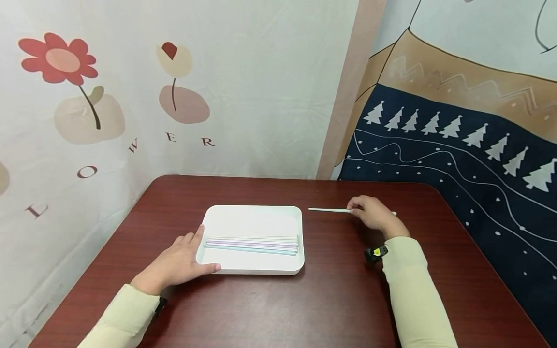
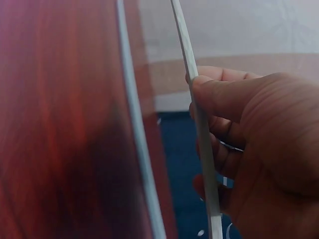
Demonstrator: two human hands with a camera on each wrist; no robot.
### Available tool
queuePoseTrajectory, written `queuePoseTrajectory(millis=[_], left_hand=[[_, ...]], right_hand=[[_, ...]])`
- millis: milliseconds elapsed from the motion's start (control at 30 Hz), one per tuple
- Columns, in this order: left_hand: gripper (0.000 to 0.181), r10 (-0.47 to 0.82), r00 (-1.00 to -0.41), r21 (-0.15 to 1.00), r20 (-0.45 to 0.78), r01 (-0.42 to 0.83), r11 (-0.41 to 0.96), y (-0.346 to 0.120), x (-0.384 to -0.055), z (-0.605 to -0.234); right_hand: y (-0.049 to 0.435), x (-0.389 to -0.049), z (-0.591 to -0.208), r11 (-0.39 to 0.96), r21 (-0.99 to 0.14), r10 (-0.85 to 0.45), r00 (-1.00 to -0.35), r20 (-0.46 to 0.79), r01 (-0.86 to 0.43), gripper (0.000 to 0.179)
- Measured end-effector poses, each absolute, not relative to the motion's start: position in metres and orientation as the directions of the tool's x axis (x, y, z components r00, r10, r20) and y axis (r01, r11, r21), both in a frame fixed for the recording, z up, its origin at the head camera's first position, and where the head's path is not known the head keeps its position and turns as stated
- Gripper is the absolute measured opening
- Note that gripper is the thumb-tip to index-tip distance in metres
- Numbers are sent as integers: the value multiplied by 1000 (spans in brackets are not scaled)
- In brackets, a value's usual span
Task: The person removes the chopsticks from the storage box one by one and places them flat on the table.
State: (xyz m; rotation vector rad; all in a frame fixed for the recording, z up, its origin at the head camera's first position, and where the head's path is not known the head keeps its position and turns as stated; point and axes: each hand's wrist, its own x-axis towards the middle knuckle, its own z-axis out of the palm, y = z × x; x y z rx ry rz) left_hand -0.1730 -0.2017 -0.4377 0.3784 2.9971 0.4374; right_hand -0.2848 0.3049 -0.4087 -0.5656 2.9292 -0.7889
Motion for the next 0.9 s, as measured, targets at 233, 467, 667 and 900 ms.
queuePoseTrajectory(millis=[233,467,667,900], left_hand=[[129,245,-968,288,-54,220,932,-203,-172,-438],[129,235,-971,299,-51,209,931,-201,-173,-438],[129,235,-970,299,-57,208,931,-200,-173,-438],[128,234,-971,296,-52,209,932,-201,-173,-437]], right_hand=[[313,-290,-427,804,-496,-369,-929,18,-329,10],[312,-295,-438,804,-467,-391,-919,52,-368,10],[313,-297,-444,807,-459,-396,-917,44,-370,12],[316,-298,-446,816,-453,-381,-923,43,-358,11]])
